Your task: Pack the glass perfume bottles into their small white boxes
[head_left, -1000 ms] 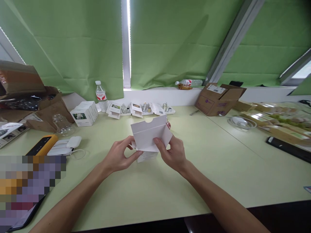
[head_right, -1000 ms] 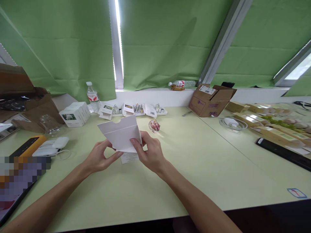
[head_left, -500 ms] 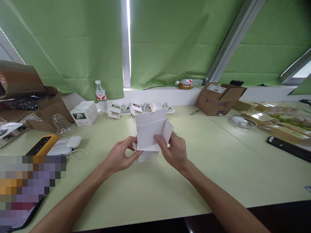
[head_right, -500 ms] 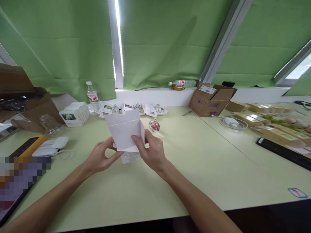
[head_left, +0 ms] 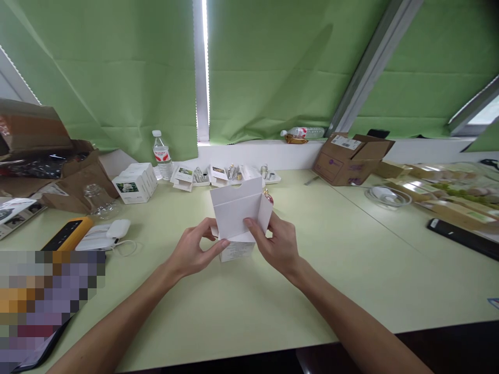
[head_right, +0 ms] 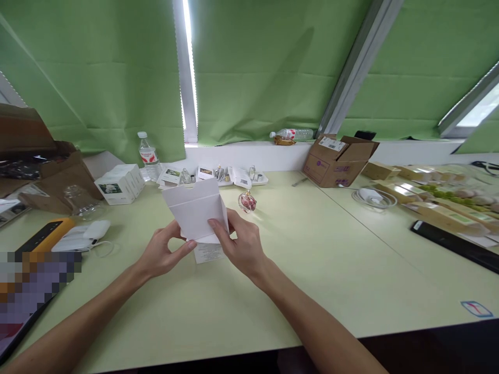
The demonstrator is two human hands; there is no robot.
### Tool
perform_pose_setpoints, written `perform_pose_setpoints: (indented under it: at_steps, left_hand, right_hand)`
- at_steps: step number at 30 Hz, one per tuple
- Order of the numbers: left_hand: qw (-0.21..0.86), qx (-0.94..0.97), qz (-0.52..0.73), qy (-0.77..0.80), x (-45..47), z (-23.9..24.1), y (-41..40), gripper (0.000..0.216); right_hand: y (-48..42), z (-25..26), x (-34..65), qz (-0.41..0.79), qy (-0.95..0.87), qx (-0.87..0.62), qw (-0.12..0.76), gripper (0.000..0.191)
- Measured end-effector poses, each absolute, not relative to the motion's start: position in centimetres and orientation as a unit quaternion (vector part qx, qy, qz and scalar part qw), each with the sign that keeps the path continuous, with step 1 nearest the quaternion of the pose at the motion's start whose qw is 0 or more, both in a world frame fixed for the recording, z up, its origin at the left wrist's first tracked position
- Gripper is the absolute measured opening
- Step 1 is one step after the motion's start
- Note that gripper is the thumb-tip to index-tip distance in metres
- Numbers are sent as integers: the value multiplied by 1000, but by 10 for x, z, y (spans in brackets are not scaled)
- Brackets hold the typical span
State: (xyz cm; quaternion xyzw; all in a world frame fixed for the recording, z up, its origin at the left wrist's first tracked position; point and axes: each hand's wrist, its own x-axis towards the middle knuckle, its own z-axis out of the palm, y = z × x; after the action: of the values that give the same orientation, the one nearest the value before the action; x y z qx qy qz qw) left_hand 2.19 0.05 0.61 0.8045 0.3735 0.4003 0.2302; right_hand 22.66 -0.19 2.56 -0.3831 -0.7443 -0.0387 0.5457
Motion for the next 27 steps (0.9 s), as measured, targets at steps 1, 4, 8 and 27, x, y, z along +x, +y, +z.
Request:
perform_pose_setpoints:
  at_steps: [1,4,8,27]
  left_hand:
    - [227,803,406,373,22,6,0,25]
    - [227,798,418,370,24,7,0,25]
    - [231,794,422,372,25,7,0,24]
    - [254,785,425,372,25,7,0,26]
  right_hand:
    - [-2,25,227,-39,-746,-383,544,16]
    - [-2,24,226,-40,-746,-381,545,14]
    - [-2,24,225,-34,-745,-379,549,15]
    - [0,21,225,24,-764,-389,514,13]
